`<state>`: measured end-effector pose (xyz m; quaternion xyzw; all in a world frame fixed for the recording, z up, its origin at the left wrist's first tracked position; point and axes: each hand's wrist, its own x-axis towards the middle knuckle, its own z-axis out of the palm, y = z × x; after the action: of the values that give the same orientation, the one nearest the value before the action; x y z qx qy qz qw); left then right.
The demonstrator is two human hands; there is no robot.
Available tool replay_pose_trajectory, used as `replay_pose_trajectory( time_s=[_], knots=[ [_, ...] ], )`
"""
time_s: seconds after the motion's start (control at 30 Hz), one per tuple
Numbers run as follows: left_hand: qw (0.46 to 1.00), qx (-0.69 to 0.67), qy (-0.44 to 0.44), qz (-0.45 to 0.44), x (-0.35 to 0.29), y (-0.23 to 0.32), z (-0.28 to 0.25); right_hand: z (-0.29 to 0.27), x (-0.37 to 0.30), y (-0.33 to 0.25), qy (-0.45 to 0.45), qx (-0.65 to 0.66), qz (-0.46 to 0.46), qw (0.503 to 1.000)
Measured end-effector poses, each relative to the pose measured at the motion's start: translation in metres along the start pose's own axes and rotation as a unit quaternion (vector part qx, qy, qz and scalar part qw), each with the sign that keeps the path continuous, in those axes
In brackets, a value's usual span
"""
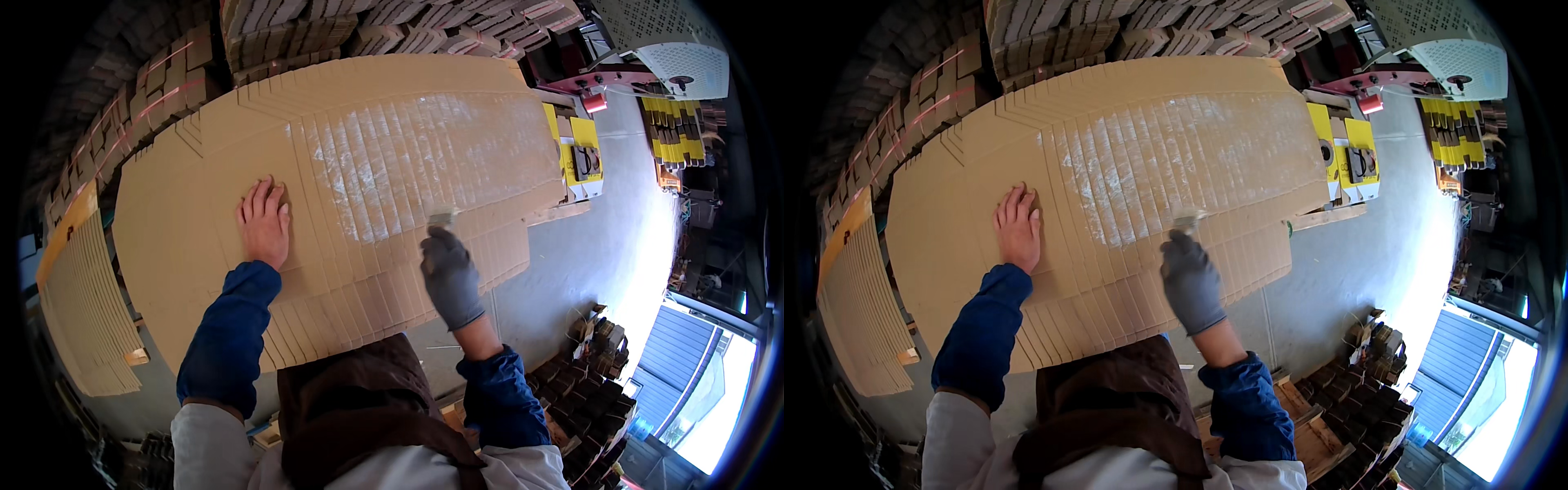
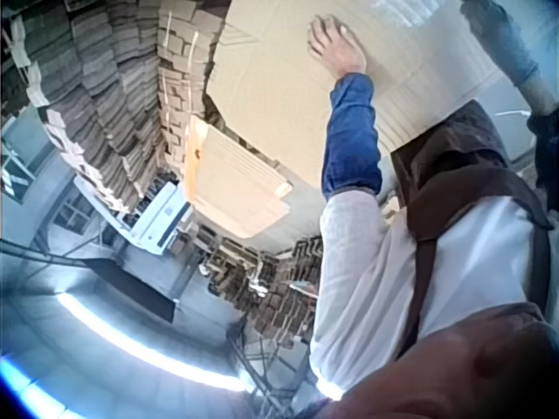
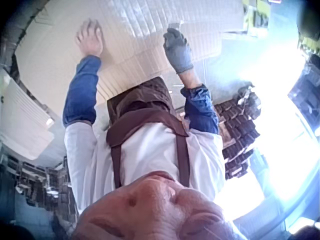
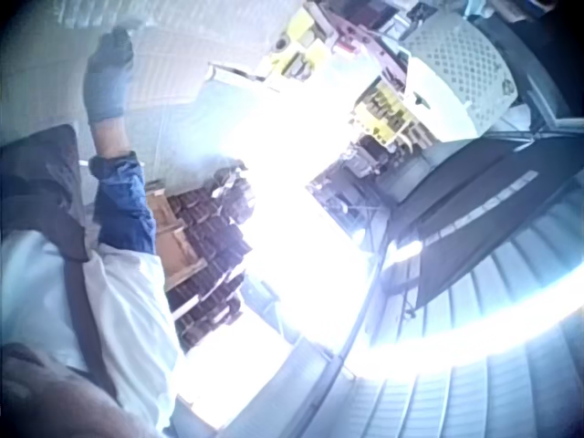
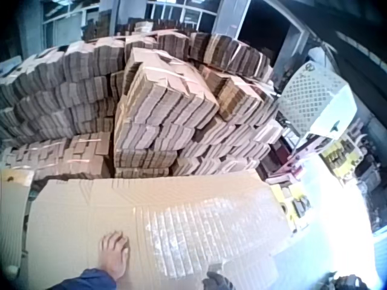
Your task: The person applies a white adhesive substance to a large, flat, corrugated wooden board using a brush. They repeatedly dip the brush into a small container and spread the glue in linear strokes across the surface of the board, which is resting on a workbench in a warehouse.
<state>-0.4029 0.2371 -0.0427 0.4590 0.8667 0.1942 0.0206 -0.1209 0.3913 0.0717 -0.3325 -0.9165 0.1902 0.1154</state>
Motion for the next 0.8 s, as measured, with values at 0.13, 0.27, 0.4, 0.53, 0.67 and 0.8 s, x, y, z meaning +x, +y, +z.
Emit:
replay_pose_trajectory(
  time_s=[0.13, 0.27, 0.4, 0.53, 0.67, 0.8],
  knots=[
    [1.000, -0.006, -0.001, 0.000, 0.001, 0.001, 0.003, 0.013, -0.009, 0.012, -0.011, -0.011, -0.014, 1.000],
    [1.000, 0.000, 0.002, 0.001, -0.001, -0.002, 0.001, -0.008, 0.003, 0.036, -0.001, -0.009, 0.042, 0.999],
    [1.000, -0.008, 0.000, 0.006, 0.001, -0.001, 0.003, 0.008, -0.006, 0.038, -0.046, -0.024, 0.003, 0.999],
    [1.000, -0.007, 0.000, 0.003, 0.000, 0.001, -0.001, -0.023, 0.011, 0.085, 0.004, -0.049, 0.080, 0.996],
    [1.000, -0.008, 0.004, 0.014, 0.003, 0.005, 0.003, -0.008, 0.000, 0.058, -0.049, -0.040, 0.004, 0.998],
    [1.000, 0.008, 0.000, 0.009, 0.001, 0.003, -0.002, -0.031, 0.016, 0.097, -0.009, -0.072, 0.120, 0.990]
  ],
)
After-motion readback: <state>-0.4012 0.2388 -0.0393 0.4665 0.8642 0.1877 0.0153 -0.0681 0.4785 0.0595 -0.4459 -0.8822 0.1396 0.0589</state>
